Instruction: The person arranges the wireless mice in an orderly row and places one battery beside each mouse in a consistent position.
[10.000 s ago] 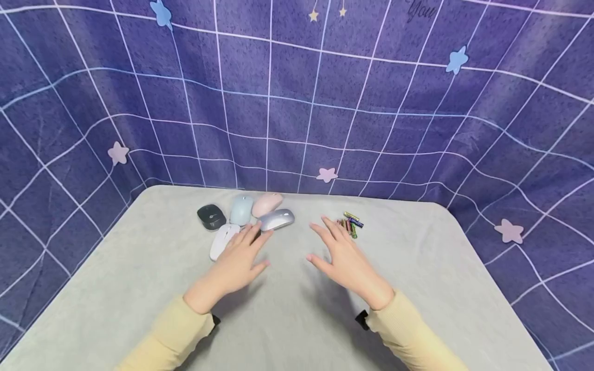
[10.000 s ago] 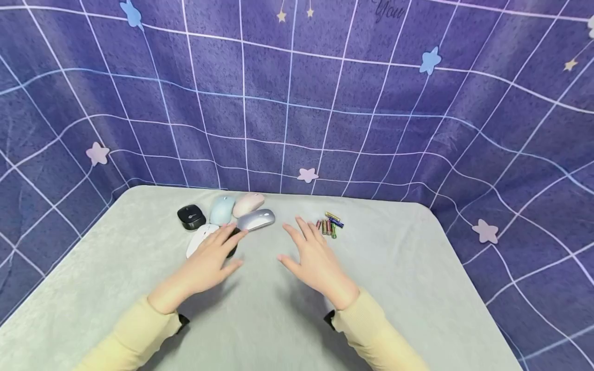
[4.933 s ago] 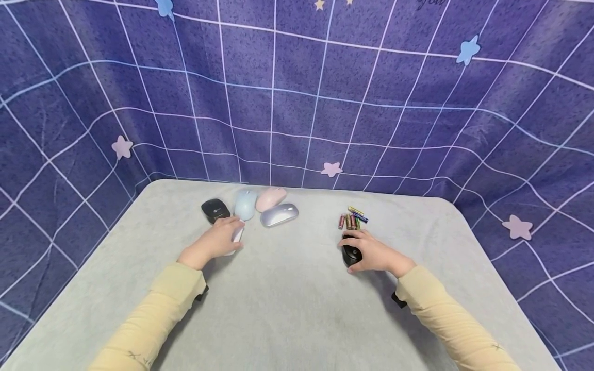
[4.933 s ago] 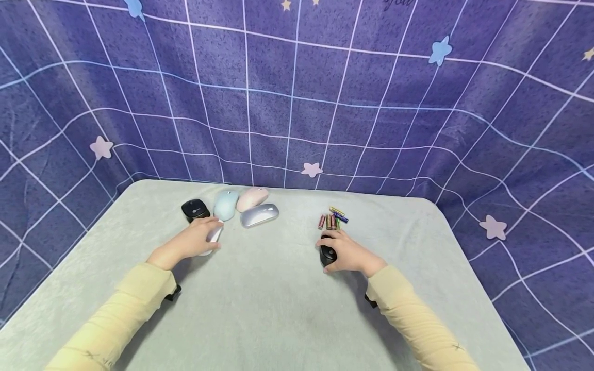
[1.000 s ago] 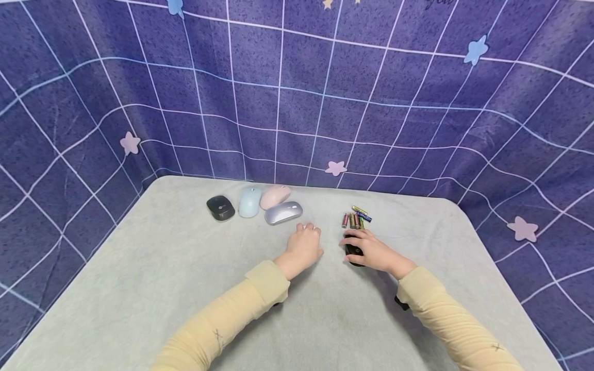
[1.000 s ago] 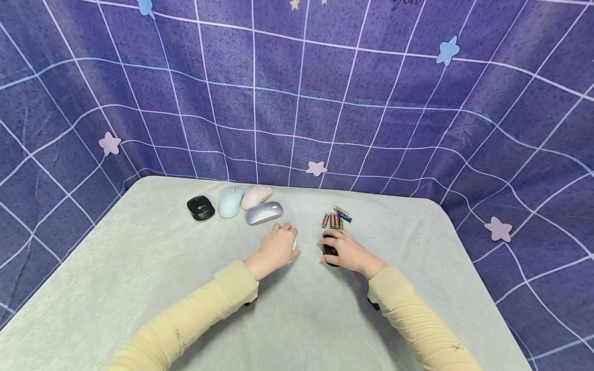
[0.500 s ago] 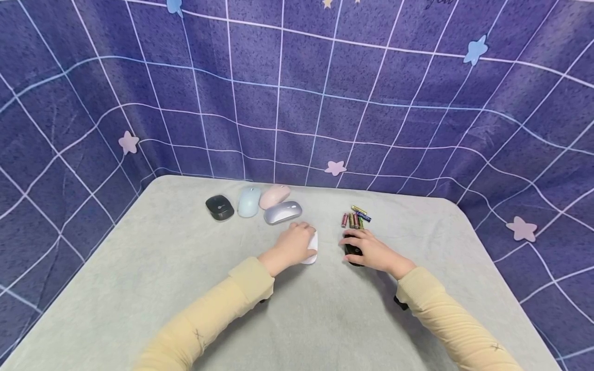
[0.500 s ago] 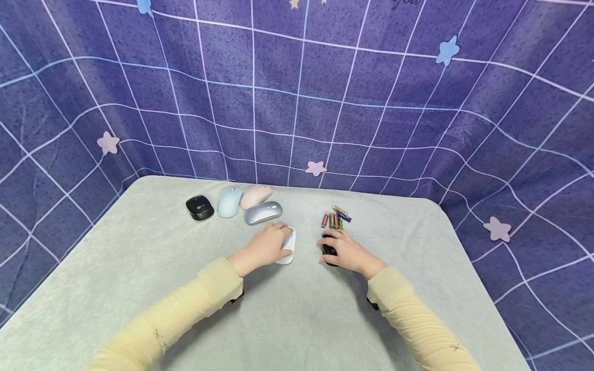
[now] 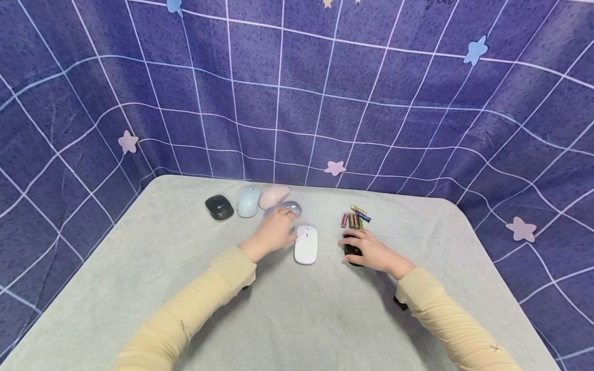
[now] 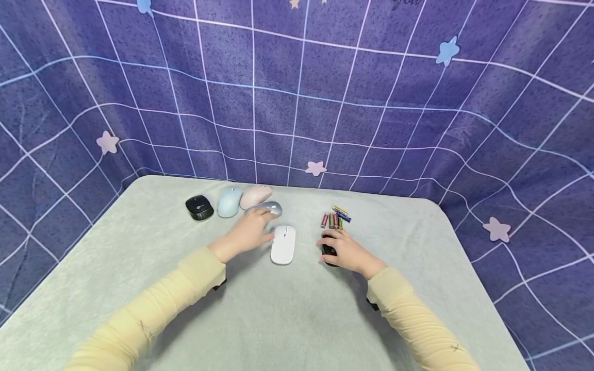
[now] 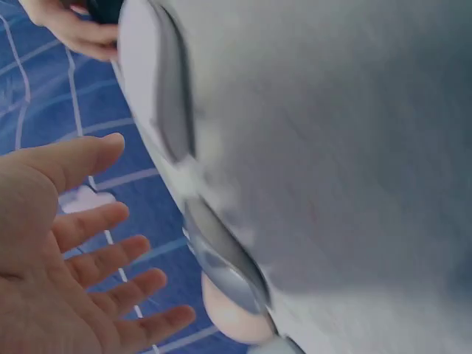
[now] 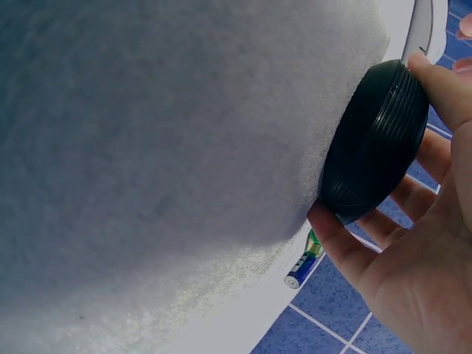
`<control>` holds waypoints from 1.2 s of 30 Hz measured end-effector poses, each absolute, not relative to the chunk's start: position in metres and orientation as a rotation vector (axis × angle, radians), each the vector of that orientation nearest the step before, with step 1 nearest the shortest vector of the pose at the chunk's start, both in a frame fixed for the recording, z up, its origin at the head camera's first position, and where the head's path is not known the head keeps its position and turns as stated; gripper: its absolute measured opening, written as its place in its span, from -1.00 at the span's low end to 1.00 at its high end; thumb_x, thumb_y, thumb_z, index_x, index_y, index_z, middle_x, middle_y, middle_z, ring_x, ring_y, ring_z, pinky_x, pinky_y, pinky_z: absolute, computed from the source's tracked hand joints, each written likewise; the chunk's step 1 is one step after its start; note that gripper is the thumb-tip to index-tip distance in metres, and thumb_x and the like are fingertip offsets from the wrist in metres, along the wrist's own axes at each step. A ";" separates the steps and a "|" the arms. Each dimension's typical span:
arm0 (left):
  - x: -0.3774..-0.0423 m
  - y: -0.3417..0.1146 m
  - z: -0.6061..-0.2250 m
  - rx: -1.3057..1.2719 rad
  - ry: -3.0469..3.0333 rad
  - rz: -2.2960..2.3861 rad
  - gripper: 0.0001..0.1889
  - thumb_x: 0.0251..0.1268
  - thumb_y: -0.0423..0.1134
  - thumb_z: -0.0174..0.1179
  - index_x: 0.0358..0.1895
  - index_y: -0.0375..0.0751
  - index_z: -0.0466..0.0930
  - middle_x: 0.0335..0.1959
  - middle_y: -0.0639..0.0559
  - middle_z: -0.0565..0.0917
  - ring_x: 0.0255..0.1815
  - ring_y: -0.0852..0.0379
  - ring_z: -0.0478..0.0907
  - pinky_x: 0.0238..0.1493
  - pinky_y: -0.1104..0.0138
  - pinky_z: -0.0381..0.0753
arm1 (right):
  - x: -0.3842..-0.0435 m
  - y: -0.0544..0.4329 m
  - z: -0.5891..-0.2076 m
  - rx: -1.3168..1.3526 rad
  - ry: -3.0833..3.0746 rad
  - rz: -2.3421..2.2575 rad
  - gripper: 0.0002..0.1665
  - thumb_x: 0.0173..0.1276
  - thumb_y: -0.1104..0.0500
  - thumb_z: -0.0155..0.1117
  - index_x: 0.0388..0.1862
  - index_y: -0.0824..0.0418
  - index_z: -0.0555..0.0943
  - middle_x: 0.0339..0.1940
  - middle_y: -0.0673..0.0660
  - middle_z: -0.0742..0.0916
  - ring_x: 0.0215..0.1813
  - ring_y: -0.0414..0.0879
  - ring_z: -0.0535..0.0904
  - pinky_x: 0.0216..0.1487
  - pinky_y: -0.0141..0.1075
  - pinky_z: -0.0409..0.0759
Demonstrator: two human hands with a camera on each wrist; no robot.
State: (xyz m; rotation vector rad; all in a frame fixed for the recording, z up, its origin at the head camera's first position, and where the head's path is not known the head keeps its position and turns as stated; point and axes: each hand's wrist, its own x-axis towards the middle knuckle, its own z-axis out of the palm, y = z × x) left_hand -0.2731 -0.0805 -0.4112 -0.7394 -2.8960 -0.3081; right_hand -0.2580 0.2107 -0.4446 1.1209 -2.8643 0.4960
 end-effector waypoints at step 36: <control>-0.332 -0.100 -0.434 -0.618 -3.030 -0.289 -0.45 0.17 -0.06 0.27 0.24 -0.11 0.44 0.31 -0.12 0.40 0.25 -0.13 0.33 0.22 -0.08 0.37 | -0.254 0.211 -0.444 1.171 -2.817 0.480 -0.52 0.22 0.04 0.34 0.09 0.20 0.58 0.28 0.33 0.47 0.30 0.27 0.32 0.30 0.12 0.31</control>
